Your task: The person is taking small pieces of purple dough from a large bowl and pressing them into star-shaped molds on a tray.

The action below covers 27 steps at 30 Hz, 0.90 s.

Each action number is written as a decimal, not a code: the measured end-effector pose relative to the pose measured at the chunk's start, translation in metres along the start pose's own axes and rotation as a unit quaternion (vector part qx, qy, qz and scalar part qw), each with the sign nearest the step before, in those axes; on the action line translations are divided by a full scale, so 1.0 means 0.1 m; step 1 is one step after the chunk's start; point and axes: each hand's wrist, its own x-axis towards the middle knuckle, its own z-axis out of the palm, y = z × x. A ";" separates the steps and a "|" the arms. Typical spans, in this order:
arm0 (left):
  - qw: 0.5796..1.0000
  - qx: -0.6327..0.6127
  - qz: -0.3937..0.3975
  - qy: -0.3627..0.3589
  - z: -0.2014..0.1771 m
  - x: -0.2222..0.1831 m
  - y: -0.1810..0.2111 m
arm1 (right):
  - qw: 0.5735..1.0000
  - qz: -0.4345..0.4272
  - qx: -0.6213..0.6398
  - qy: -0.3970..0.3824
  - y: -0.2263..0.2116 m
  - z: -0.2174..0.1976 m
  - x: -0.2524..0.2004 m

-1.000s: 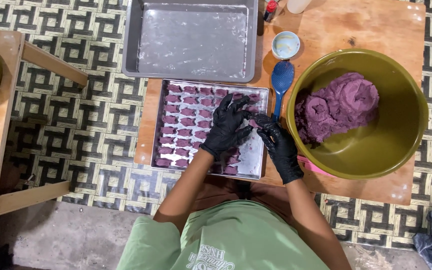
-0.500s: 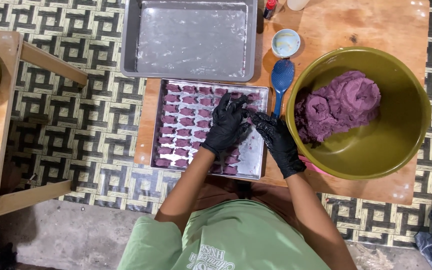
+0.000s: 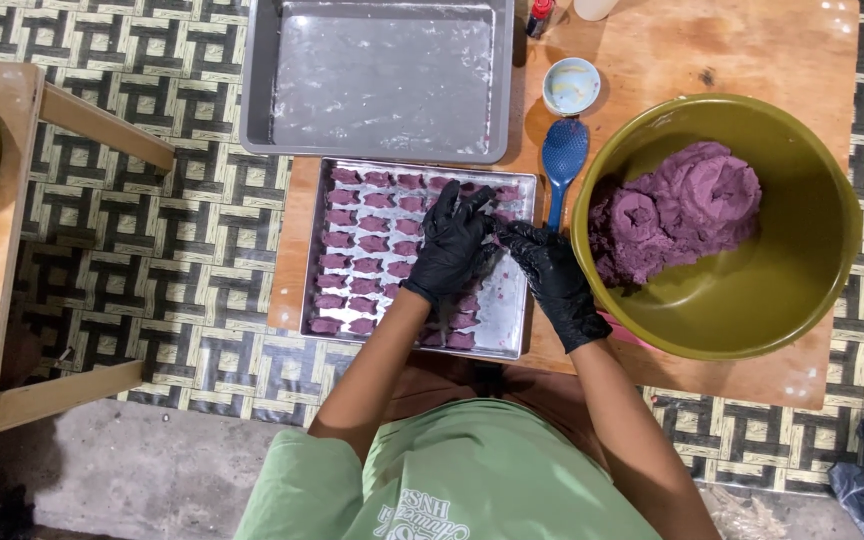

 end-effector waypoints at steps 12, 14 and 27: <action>0.996 -0.009 -0.089 -0.021 -0.49 -0.09 0.48 | 0.994 0.083 0.061 0.022 -0.53 -0.27 0.17; 0.994 -0.013 -0.101 -0.031 -0.53 -0.09 0.51 | 0.983 0.158 0.098 -0.010 -0.61 -0.33 0.21; 0.981 -0.097 -0.166 -0.034 -0.81 -0.09 0.70 | 0.985 0.165 0.040 -0.040 -0.19 -0.12 0.15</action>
